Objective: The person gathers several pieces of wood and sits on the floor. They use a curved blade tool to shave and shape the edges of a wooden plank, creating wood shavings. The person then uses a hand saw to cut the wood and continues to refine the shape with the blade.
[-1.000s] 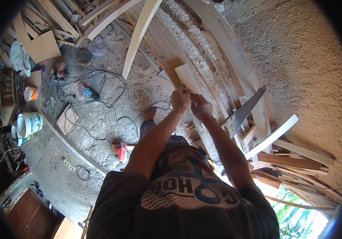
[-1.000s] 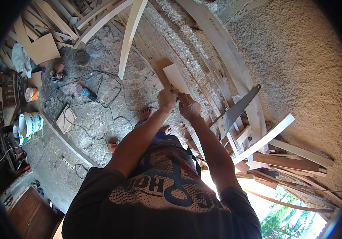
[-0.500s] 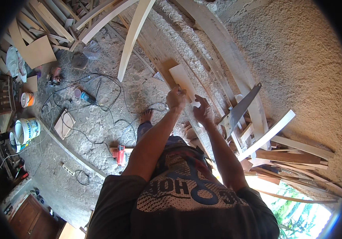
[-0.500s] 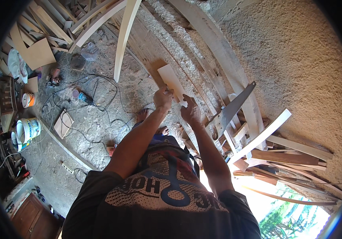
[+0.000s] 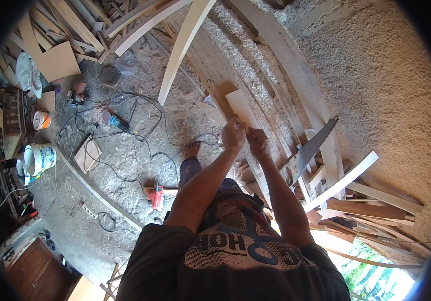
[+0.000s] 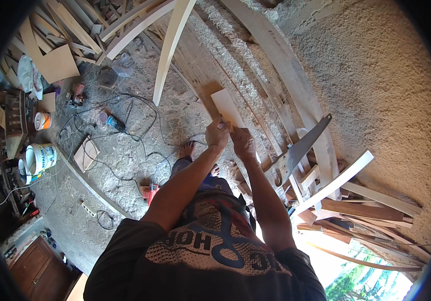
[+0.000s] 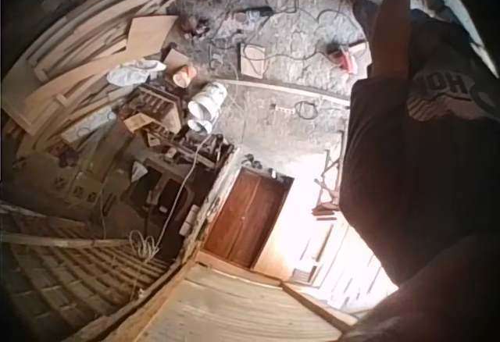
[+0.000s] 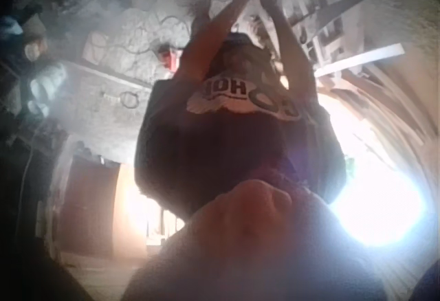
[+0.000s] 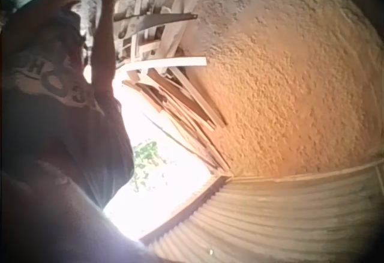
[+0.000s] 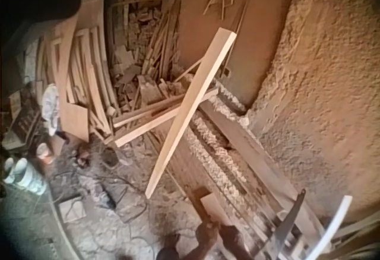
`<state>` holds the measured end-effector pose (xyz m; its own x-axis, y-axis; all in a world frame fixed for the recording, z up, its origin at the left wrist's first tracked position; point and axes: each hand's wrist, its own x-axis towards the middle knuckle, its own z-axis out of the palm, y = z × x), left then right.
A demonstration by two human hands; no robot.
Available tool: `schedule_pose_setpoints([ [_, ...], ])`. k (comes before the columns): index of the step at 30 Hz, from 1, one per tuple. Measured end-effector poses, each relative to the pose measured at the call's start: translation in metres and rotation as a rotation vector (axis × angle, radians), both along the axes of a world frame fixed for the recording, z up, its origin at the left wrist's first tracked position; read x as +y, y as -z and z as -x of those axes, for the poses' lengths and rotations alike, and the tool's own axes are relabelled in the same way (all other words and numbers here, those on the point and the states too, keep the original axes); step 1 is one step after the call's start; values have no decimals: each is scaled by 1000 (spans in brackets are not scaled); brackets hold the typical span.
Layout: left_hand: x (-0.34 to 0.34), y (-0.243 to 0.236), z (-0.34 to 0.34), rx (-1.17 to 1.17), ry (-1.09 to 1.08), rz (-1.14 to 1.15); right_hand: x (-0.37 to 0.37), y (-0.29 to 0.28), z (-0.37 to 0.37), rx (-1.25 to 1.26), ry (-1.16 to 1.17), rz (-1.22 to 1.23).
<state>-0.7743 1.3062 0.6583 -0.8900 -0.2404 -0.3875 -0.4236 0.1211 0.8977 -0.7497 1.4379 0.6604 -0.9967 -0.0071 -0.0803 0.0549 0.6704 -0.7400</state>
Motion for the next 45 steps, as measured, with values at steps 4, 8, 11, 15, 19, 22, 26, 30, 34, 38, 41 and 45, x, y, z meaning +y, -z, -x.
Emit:
schedule_pose_setpoints([
  [4, 1, -5, -1, -2, 5, 95, 8, 8, 0, 78, -68, -2],
  [8, 1, -8, -2, 2, 2, 121, 11, 10, 1, 91, -84, -33],
  [11, 1, -6, -2, 13, 13, 141, 11, 11, 1, 107, -85, -10],
  [15, 2, -4, -2, 39, 19, 144, 13, 15, 0, 127, -98, -17],
  [19, 4, -2, -4, 119, -10, 88, 13, 20, 0, 99, -90, 5],
  [22, 7, 6, -5, 107, -40, 57, 8, 11, 4, 84, -99, -17],
  [26, 10, 29, 0, 68, -56, -57, 3, -28, 12, -119, -34, -40],
  [30, 9, 44, 7, -71, -59, -132, 18, -76, 13, 111, 326, 277],
  [34, 4, 30, 7, -165, -161, -405, 33, -73, 8, 150, 353, 225],
  [38, -5, 9, 9, -246, 36, -385, 37, -37, -5, 19, 321, 96],
  [41, -12, 9, 13, -330, 78, -383, 45, -29, -12, -109, 449, 215],
  [45, -19, 20, 14, -347, 78, -545, 51, -49, -8, 136, 462, 19],
])
